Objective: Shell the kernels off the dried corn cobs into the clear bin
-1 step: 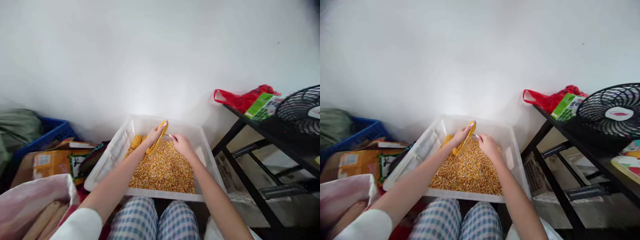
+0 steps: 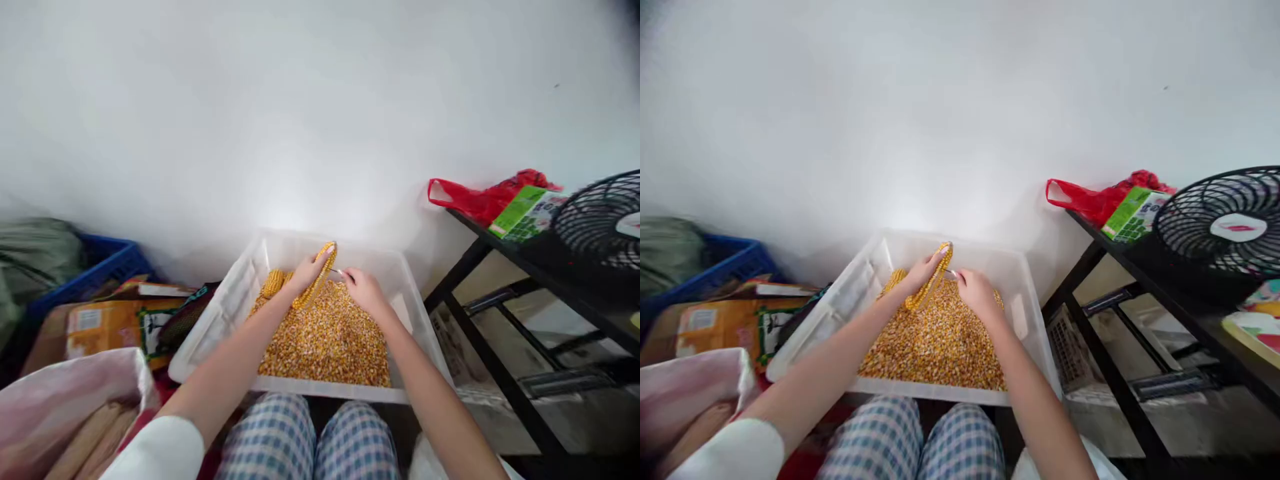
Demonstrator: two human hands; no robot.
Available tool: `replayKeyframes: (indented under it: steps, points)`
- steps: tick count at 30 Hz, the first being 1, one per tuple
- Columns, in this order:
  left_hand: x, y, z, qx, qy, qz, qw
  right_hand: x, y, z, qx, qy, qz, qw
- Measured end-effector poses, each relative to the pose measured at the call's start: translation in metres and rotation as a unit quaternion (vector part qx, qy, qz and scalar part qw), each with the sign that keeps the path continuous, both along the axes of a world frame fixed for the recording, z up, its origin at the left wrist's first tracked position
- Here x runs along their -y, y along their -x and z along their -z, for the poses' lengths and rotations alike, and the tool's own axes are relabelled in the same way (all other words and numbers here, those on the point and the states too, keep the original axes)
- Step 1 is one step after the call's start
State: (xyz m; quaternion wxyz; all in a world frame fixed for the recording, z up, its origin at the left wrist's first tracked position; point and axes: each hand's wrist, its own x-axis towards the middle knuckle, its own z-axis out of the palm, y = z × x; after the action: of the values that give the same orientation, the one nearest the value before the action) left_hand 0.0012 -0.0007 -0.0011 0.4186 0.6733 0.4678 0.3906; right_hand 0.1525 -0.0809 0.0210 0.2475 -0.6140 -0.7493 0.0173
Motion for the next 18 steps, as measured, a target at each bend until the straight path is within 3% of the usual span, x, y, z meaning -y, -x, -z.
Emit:
replayKeyframes:
  steps: [7, 11, 18]
  points:
    - [0.006, -0.003, -0.001, -0.037, -0.028, 0.007, 0.999, 0.001, 0.001, 0.005, -0.004, 0.043, -0.01, 0.999]
    - [0.008, -0.002, -0.003, -0.052, -0.046, -0.015, 0.997, 0.003, 0.01, 0.006, 0.042, 0.035, 0.035, 0.998]
    - [0.007, -0.012, 0.013, 0.039, 0.071, -0.074, 0.994, 0.006, 0.037, 0.018, 0.065, 0.04, 0.111, 0.991]
